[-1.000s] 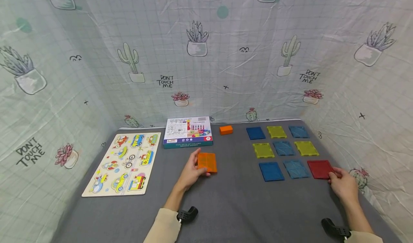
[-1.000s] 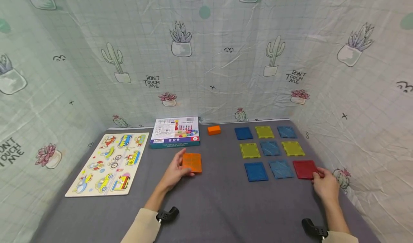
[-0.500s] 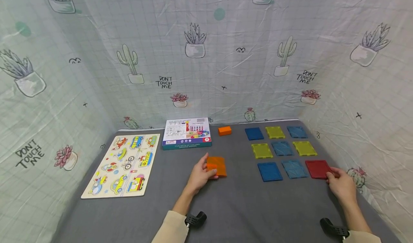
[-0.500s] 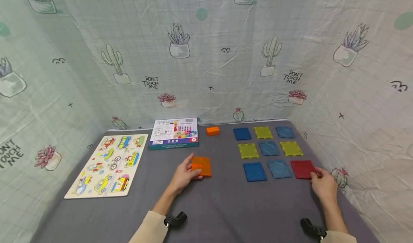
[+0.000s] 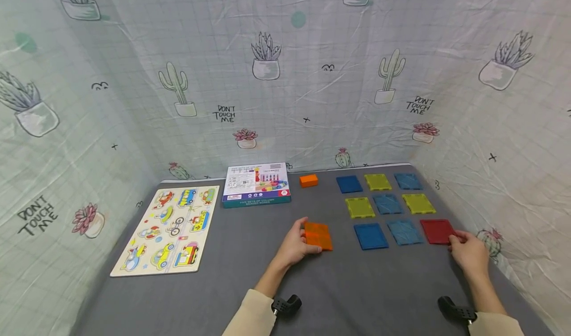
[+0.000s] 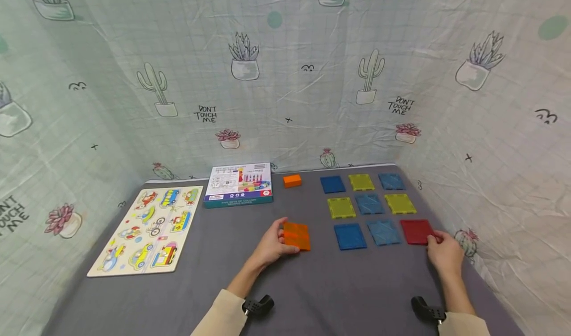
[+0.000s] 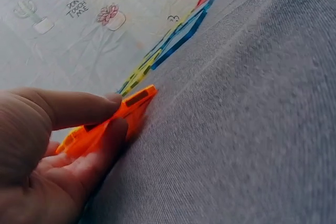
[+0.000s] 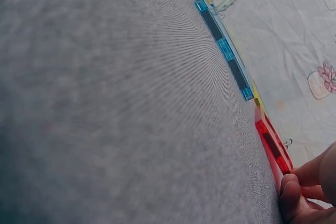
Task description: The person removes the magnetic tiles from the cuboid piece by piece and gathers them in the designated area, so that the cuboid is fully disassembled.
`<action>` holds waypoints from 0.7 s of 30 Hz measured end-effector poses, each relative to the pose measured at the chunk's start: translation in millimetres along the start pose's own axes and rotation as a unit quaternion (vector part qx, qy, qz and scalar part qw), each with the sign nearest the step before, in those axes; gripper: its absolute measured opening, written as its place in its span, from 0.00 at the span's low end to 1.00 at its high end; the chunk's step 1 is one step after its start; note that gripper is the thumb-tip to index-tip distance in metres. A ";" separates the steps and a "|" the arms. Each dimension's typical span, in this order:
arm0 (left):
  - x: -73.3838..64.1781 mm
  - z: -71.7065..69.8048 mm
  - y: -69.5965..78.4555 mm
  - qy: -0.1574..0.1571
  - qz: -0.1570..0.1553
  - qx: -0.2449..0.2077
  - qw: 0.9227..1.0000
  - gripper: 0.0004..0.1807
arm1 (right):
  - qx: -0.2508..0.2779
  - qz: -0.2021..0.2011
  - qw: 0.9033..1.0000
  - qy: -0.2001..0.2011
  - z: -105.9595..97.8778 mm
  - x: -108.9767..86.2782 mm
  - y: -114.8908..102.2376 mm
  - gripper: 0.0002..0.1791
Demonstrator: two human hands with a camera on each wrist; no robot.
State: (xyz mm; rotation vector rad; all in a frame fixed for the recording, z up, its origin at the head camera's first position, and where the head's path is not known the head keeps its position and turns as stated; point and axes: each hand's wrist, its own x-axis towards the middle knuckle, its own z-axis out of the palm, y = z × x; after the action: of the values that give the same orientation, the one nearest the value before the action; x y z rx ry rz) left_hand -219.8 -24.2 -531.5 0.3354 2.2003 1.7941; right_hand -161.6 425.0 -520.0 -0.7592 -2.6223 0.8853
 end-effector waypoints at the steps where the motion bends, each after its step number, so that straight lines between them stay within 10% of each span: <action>1: 0.8 1.4 0.9 0.006 -0.002 0.017 1.000 0.53 | 0.000 0.002 1.000 0.001 -0.1 0.8 0.2 0.23; 11: 1.9 3.8 12.1 0.022 -0.005 0.173 0.985 0.50 | 0.035 0.002 0.999 0.002 -1.3 6.6 -0.2 0.23; 21: 3.8 21.7 14.3 0.023 0.015 0.309 0.951 0.44 | 0.024 0.015 1.000 0.002 -1.2 8.4 -3.4 0.21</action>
State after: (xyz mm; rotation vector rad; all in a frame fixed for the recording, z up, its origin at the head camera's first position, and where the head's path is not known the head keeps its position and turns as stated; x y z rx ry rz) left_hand -215.6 -0.1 -521.8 0.4542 2.7586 1.0819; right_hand -169.3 427.9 -516.2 -0.7891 -2.5826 0.9493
